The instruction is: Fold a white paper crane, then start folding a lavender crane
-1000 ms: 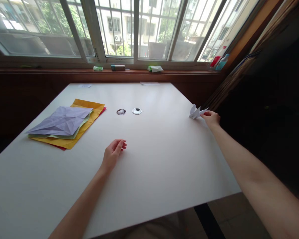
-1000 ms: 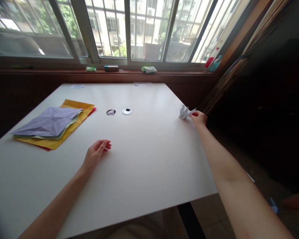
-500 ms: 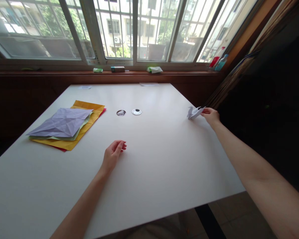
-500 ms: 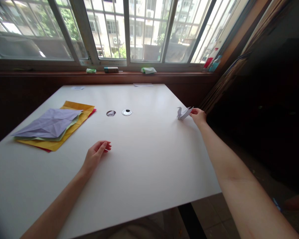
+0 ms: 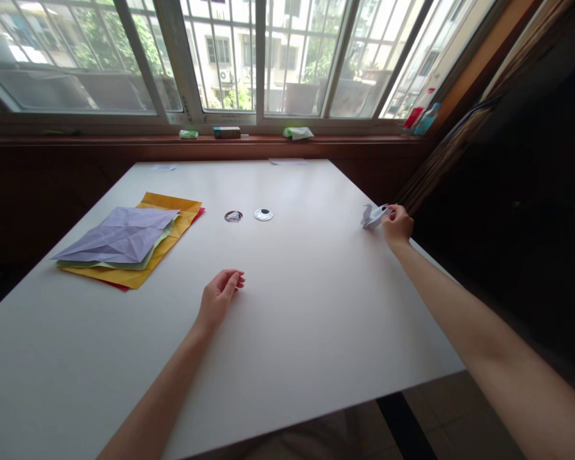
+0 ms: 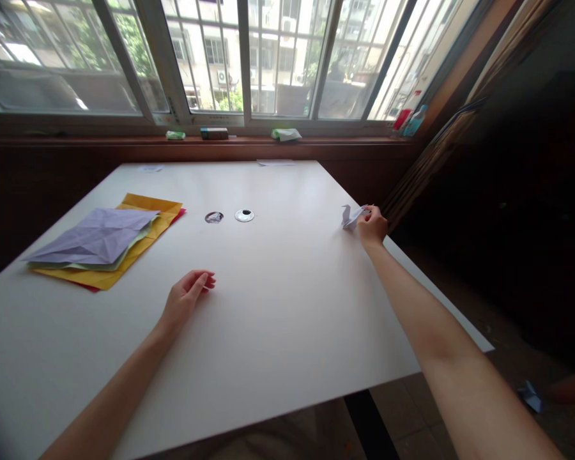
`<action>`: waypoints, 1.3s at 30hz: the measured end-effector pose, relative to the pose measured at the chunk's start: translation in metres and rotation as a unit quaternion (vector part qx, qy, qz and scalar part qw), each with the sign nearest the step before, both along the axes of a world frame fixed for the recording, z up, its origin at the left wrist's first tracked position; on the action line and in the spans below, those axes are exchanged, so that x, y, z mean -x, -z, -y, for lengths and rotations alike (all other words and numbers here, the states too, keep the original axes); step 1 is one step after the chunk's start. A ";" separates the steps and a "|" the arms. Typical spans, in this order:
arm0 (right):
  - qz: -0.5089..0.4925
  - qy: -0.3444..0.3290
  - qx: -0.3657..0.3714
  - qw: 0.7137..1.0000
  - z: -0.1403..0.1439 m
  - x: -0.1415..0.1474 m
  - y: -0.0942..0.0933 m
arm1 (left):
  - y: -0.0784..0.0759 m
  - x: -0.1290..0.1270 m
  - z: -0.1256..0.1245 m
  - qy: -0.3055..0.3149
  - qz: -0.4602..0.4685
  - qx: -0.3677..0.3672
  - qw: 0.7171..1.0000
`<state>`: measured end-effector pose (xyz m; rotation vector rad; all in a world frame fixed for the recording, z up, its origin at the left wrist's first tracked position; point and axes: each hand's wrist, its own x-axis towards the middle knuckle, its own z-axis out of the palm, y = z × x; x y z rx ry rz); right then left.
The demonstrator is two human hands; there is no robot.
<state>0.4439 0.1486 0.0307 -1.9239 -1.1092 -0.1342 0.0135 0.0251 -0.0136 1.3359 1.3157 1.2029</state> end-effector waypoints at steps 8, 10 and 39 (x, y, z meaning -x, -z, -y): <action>-0.051 -0.072 -0.018 0.996 0.008 0.023 -0.012 | -0.002 -0.002 0.005 0.004 -0.056 -0.051 0.997; -0.072 -0.121 -0.038 0.989 0.019 0.044 -0.014 | -0.003 -0.012 0.007 0.004 -0.080 -0.083 0.993; -0.122 -0.409 -0.080 0.901 0.128 0.212 -0.014 | -0.006 -0.088 -0.009 -0.145 -0.178 -0.296 0.927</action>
